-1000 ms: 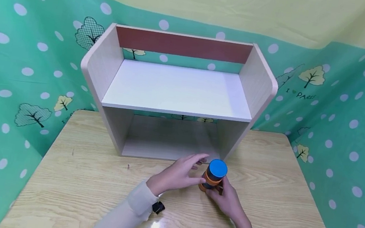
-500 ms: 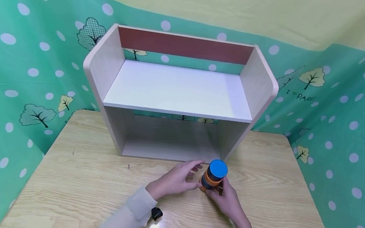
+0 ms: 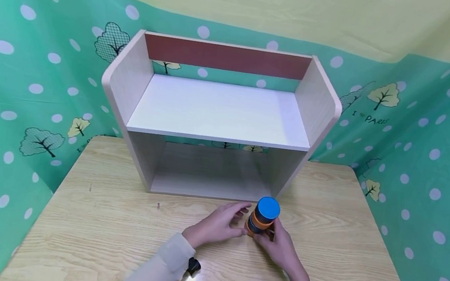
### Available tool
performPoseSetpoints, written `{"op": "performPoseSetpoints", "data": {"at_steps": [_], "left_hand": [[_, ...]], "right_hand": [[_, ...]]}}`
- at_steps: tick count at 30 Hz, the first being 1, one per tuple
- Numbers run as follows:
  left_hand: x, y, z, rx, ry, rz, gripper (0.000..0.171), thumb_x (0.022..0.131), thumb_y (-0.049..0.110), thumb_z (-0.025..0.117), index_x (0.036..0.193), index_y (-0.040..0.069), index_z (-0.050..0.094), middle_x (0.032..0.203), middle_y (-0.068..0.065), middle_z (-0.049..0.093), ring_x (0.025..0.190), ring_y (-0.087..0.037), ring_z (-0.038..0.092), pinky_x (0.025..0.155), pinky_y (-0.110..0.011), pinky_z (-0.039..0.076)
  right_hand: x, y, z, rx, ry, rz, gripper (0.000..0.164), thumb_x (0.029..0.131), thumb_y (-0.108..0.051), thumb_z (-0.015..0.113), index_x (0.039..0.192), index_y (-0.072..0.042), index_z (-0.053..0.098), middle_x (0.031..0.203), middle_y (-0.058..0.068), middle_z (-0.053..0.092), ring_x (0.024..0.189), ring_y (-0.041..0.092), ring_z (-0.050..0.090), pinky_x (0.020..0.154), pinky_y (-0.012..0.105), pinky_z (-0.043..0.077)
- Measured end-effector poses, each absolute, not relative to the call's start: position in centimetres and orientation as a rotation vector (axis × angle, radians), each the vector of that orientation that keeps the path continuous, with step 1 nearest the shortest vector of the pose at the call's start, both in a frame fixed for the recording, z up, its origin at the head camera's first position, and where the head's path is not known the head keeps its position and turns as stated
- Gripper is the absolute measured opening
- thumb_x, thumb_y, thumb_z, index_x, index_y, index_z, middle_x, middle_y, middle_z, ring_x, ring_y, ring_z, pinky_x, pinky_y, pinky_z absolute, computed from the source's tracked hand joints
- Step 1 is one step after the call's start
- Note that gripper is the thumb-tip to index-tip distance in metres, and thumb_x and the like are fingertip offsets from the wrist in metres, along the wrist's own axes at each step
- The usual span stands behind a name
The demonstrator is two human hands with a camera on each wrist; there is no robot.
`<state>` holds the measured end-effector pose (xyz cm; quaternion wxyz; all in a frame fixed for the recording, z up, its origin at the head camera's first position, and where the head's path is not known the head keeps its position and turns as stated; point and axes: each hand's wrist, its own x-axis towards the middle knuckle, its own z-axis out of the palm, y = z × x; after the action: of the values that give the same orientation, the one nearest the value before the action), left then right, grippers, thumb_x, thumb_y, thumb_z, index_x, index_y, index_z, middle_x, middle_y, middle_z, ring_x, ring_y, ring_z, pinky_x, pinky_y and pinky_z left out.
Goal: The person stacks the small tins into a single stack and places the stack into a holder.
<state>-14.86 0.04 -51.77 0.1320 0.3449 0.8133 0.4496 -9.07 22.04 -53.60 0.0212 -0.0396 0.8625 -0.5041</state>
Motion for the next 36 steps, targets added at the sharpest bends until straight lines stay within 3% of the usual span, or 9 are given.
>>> {"op": "performPoseSetpoints", "data": {"at_steps": [9,19,36], "left_hand": [[-15.0,0.5,-52.5,0.949,2.349,1.319,0.069,0.091,0.014,0.076,0.15,0.009,0.042,0.139,-0.01,0.055,0.117,-0.024,0.061,0.096,-0.032,0.052],[-15.3,1.0,-53.5,0.966,2.345,1.31,0.067,0.089,0.011,0.077,0.148,0.008,0.044,0.13,-0.006,0.059,0.111,-0.015,0.061,0.089,-0.025,0.054],[-15.4,1.8,-53.6,0.978,2.331,1.356,0.065,0.09,0.005,0.074,0.147,0.011,0.045,0.128,-0.005,0.061,0.109,-0.007,0.061,0.092,-0.025,0.053]], "right_hand": [[-8.9,22.1,-53.5,-0.126,2.69,-1.549,0.06,0.085,0.004,0.076,0.137,-0.007,0.048,0.129,0.018,0.061,0.119,0.036,0.059,0.099,0.052,0.049],[-8.8,22.3,-53.5,-0.151,2.683,-1.579,0.058,0.087,0.006,0.074,0.137,-0.007,0.049,0.129,0.018,0.06,0.119,0.037,0.058,0.098,0.053,0.049],[-8.8,22.2,-53.6,-0.133,2.693,-1.554,0.06,0.086,0.009,0.072,0.139,-0.005,0.047,0.13,0.018,0.059,0.119,0.036,0.058,0.098,0.054,0.05]]}}
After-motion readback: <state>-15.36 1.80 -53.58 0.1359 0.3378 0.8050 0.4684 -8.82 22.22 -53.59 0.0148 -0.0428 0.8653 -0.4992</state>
